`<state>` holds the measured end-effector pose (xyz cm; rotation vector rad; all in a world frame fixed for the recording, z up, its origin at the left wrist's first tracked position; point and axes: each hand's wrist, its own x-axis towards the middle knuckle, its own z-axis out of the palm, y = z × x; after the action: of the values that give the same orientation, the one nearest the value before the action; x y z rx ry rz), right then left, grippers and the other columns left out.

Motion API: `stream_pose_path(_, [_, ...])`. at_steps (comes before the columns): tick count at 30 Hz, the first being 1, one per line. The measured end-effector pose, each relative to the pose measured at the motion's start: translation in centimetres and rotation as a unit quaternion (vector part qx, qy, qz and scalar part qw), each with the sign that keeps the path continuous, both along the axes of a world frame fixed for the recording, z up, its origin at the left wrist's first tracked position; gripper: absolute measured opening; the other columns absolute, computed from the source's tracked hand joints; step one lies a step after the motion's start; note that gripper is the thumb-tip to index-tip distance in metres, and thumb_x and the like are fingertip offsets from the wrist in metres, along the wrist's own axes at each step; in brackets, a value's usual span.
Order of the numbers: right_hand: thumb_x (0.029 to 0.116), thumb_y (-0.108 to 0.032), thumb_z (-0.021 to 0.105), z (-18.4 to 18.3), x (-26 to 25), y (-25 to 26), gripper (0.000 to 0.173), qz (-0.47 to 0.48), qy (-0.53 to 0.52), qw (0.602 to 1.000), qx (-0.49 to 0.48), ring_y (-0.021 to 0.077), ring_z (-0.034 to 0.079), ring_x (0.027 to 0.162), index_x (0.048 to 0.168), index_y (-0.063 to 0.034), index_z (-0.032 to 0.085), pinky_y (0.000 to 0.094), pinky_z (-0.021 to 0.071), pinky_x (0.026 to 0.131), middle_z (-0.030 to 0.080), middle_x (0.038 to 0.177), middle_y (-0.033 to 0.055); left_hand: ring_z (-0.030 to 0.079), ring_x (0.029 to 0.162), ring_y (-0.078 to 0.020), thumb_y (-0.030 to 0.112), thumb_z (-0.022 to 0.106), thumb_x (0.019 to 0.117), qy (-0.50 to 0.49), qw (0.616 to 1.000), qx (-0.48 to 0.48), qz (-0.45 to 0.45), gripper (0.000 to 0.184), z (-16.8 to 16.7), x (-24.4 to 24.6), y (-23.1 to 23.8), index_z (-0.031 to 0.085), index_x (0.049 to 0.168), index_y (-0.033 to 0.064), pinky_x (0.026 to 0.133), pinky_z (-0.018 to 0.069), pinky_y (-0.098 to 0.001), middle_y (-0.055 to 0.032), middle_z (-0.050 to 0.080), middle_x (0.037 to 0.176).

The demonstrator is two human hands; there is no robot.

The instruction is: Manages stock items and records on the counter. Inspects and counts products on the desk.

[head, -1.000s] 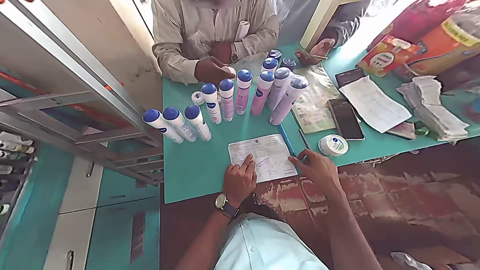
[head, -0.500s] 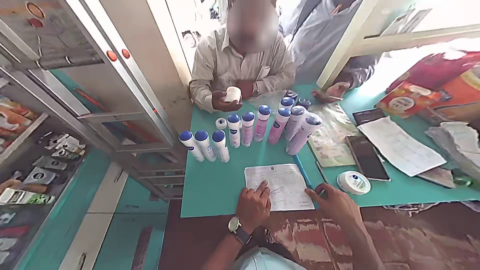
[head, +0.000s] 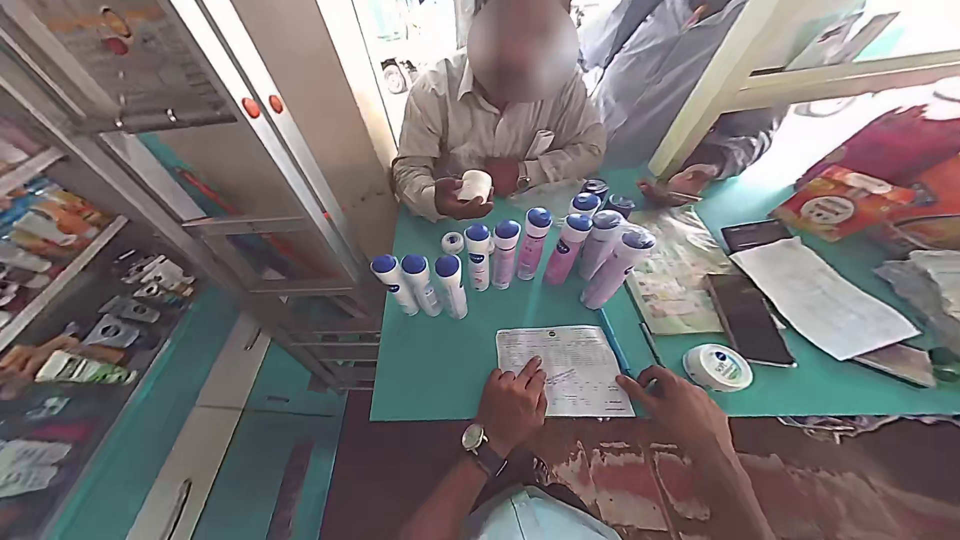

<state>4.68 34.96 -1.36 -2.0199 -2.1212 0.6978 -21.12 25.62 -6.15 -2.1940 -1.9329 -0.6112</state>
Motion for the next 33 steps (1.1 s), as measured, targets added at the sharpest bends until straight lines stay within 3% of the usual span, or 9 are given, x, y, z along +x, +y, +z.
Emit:
stream_pose_path(6, [0.0954, -0.047, 0.069, 0.1, -0.2, -0.7, 0.049, -0.021, 0.068, 0.993, 0.094, 0.0419, 0.064, 0.073, 0.099, 0.0018, 0.069, 0.0654, 0.0477, 0.068, 0.065, 0.077, 0.0219, 0.07, 0.077, -0.0157, 0.024, 0.053, 0.096, -0.019, 1.0, -0.015, -0.01, 0.033, 0.0, 0.0, 0.0, 0.077, 0.119, 0.0194, 0.068, 0.0529, -0.0379, 0.0062, 0.066, 0.14])
stream_pose_path(9, [0.0972, -0.039, 0.068, 2.8, -2.9, -1.0, 0.043, 0.012, 0.169, 0.965, 0.2, 0.033, 0.064, 0.067, 0.104, 0.0033, 0.069, 0.0565, 0.0506, 0.064, 0.066, 0.078, 0.0194, 0.07, 0.076, -0.0165, 0.024, 0.052, 0.096, -0.016, 1.0, -0.022, -0.014, 0.034, 0.3, -0.1, 0.0, 0.077, 0.119, 0.0189, 0.067, 0.0522, -0.0383, 0.005, 0.066, 0.14])
stream_pose_path(12, [0.0996, -0.036, 0.061, 7.5, -8.6, 0.4, 0.04, 0.213, 0.255, 0.913, 0.238, 0.0195, 0.071, 0.096, 0.122, -0.0035, 0.07, 0.0422, 0.0589, 0.084, 0.073, 0.109, 0.0106, 0.071, 0.08, -0.018, 0.025, 0.05, 0.0981, -0.022, 0.999, -0.044, -0.02, 0.035, 0.6, -0.1, -0.1, 0.075, 0.122, 0.0181, 0.071, 0.0532, -0.0402, 0.0038, 0.065, 0.142])
stream_pose_path(15, [0.1005, -0.027, 0.059, 13.2, -17.1, 2.1, 0.041, 0.409, 0.236, 0.845, 0.252, 0.0209, 0.058, 0.133, 0.137, -0.0105, 0.064, 0.043, 0.05, 0.108, 0.058, 0.147, 0.0072, 0.071, 0.08, -0.0194, 0.024, 0.049, 0.0985, -0.027, 0.998, -0.05, -0.029, 0.036, 0.6, -0.2, -0.1, 0.075, 0.122, 0.0162, 0.072, 0.0532, -0.0416, 0.0024, 0.064, 0.142])
stream_pose_path(18, [0.0978, -0.01, 0.063, 16.1, -24.4, 4.6, 0.043, 0.502, 0.178, 0.82, 0.21, 0.0279, 0.047, 0.143, 0.141, -0.0096, 0.059, 0.0472, 0.0385, 0.118, 0.05, 0.154, 0.0114, 0.071, 0.081, -0.0195, 0.024, 0.048, 0.099, -0.026, 0.998, -0.052, -0.036, 0.037, 0.5, -0.4, 0.0, 0.074, 0.124, 0.0155, 0.071, 0.0528, -0.0413, 0.0013, 0.063, 0.144])
stream_pose_path(22, [0.0935, 0.002, 0.063, 16.3, -28.5, 6.8, 0.034, 0.512, 0.058, 0.844, 0.151, 0.0348, 0.067, 0.106, 0.124, -0.012, 0.062, 0.0568, 0.0532, 0.09, 0.069, 0.116, 0.0123, 0.072, 0.086, -0.0214, 0.025, 0.046, 0.1004, -0.043, 0.995, -0.085, -0.041, 0.038, 0.8, -0.4, 0.0, 0.073, 0.126, 0.0148, 0.076, 0.0537, -0.0426, 0.0009, 0.061, 0.147])
stream_pose_path(24, [0.0922, 0.002, 0.064, 16.3, -28.9, 7.1, 0.029, 0.513, 0.049, 0.843, 0.152, 0.033, 0.069, 0.1, 0.118, -0.0113, 0.065, 0.0557, 0.0538, 0.087, 0.071, 0.109, 0.0117, 0.072, 0.086, -0.0214, 0.025, 0.047, 0.0999, -0.046, 0.995, -0.08, -0.041, 0.037, 0.7, -0.4, 0.0, 0.073, 0.124, 0.0146, 0.076, 0.0543, -0.0426, 0.0008, 0.061, 0.146])
stream_pose_path(29, [0.0946, -0.036, 0.07, 16.5, -29.4, 7.6, 0.03, 0.489, 0.0, 0.855, 0.174, 0.0323, 0.066, 0.105, 0.114, -0.0131, 0.071, 0.0564, 0.0533, 0.086, 0.069, 0.108, 0.0119, 0.072, 0.088, -0.0222, 0.025, 0.045, 0.1009, -0.047, 0.993, -0.104, -0.043, 0.038, 1.1, -0.4, 0.1, 0.072, 0.126, 0.0139, 0.079, 0.0542, -0.0433, 0.0002, 0.06, 0.148])
stream_pose_path(33, [0.0921, -0.055, 0.068, 16.1, -30.0, 7.7, 0.046, 0.463, -0.002, 0.864, 0.198, 0.0322, 0.067, 0.085, 0.096, -0.0097, 0.068, 0.0549, 0.0521, 0.071, 0.067, 0.085, 0.0118, 0.072, 0.088, -0.0221, 0.024, 0.047, 0.0999, -0.04, 0.995, -0.08, -0.035, 0.038, 1.0, -0.3, 0.1, 0.073, 0.124, 0.0132, 0.078, 0.0547, -0.0431, 0.0007, 0.062, 0.145])
